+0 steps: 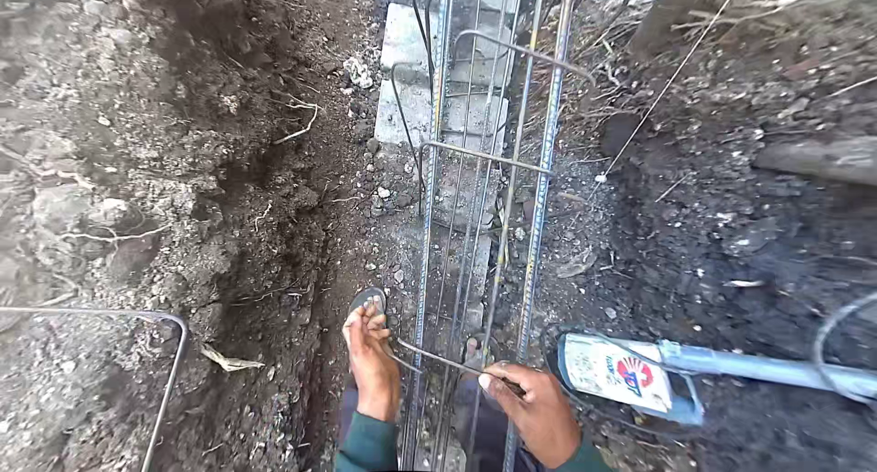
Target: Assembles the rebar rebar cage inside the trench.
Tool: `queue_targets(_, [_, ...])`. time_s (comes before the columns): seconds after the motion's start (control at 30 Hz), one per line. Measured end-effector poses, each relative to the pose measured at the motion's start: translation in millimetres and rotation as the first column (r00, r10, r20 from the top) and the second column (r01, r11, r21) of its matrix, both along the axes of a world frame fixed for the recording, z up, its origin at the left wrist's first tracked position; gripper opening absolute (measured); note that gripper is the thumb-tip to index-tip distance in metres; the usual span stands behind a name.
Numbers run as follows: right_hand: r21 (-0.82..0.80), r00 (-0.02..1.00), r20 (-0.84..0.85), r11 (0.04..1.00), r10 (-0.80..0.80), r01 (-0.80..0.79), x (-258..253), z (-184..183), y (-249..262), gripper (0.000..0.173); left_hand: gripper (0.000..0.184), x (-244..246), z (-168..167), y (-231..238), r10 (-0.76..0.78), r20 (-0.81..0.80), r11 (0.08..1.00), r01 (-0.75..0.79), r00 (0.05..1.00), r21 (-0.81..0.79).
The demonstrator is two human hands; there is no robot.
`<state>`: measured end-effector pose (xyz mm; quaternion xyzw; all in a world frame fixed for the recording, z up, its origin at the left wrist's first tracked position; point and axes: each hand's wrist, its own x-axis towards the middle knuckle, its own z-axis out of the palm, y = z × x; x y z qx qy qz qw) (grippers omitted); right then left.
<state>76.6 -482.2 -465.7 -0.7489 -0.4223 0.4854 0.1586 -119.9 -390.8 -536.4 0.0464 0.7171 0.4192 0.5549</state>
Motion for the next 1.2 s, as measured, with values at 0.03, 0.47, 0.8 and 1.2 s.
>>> queue_targets(0.03, [0.012,0.999,0.035,0.999,0.036,-0.036,1.9,-3.5,2.0,0.027,0.048,9.6,2.4,0.6,-0.047,0.003,0.999,0.047,0.999,0.025])
queue_targets(0.47, [0.158,0.773,0.567,0.883,0.286,-0.443,13.0,-21.4,65.6,0.016,0.037,31.5,-2.5,45.3,-0.674,-0.167,0.739,0.664,0.72,-0.117])
queue_targets(0.8, [0.288,0.827,0.158,0.826,-0.54,0.484,40.3,-29.2,25.8,0.066,0.051,15.5,-10.7,46.9,-0.495,-0.036,0.867,0.496,0.868,0.042])
queue_targets(1.2, [-0.148,0.661,-0.33,0.729,-0.674,0.669,39.7,-59.6,110.7,0.065,0.079,35.1,3.3,95.7,-0.261,0.324,0.964,0.265,0.91,0.032])
